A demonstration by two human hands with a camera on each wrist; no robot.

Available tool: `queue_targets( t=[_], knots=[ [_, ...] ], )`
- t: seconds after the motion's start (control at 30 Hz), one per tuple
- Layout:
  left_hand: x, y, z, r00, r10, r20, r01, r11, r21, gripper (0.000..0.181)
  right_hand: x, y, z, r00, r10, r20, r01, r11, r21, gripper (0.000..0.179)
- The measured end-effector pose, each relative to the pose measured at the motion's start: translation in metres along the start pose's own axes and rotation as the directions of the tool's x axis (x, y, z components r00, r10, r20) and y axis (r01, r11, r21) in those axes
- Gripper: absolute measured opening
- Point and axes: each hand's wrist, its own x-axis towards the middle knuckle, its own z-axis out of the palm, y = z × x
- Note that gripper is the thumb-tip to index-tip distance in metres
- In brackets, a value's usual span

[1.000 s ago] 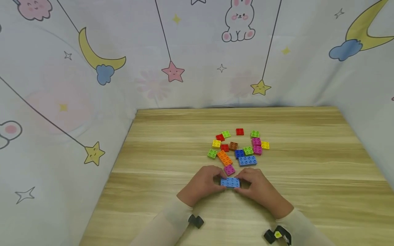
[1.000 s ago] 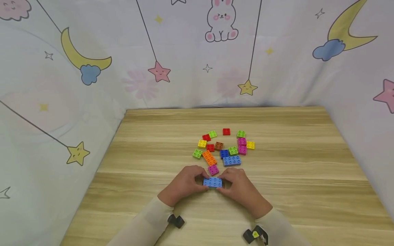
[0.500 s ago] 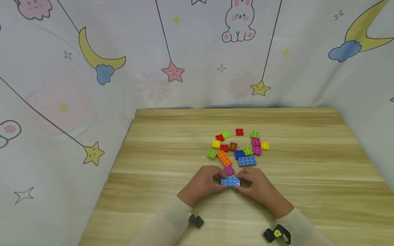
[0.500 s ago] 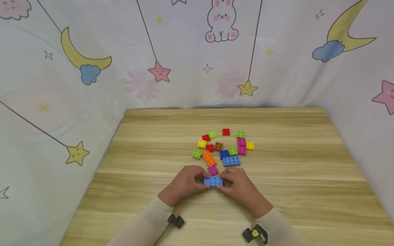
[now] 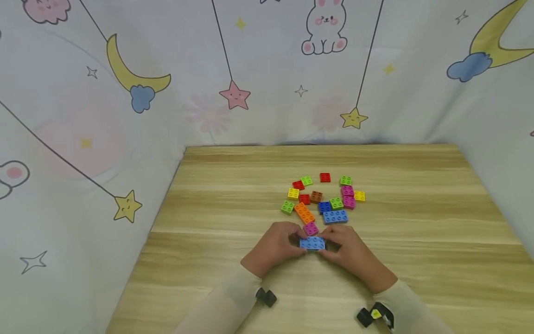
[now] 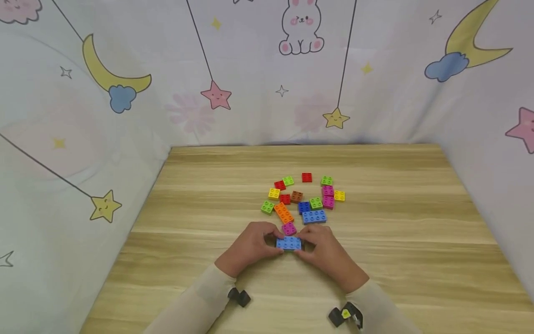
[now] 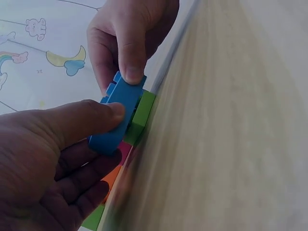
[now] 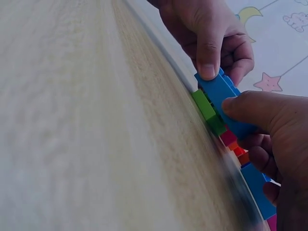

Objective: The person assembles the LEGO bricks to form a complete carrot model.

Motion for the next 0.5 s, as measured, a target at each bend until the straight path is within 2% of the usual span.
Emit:
queue_targets(
  t=[0.1,0.3,0.5],
  knots=[
    [0.0007,-0.0011,-0.0010,1.000,-0.017,-0.004,0.017,1.000,-0.020,0.023,0.0016,0.0011,-0.0002,1.000,-0.017,0.005,0.017,1.000,0.001,0.031],
    [0.0021,-0.0048,0.0003,1.000,0.006,-0.002,-0.006,1.000,-0.012,0.023,0.0015,0.0010,-0.0013,1.000,-0.005,0.018,0.005,1.000,0.022,0.031],
    [0.0017,-0.0014,-0.0007,1.000,0.012,-0.008,-0.012,1.000,0.007,0.023,0.0026,0.0029,-0.0017,1.000,0.010,0.020,-0.011,0.998,0.057,0.034]
  ],
)
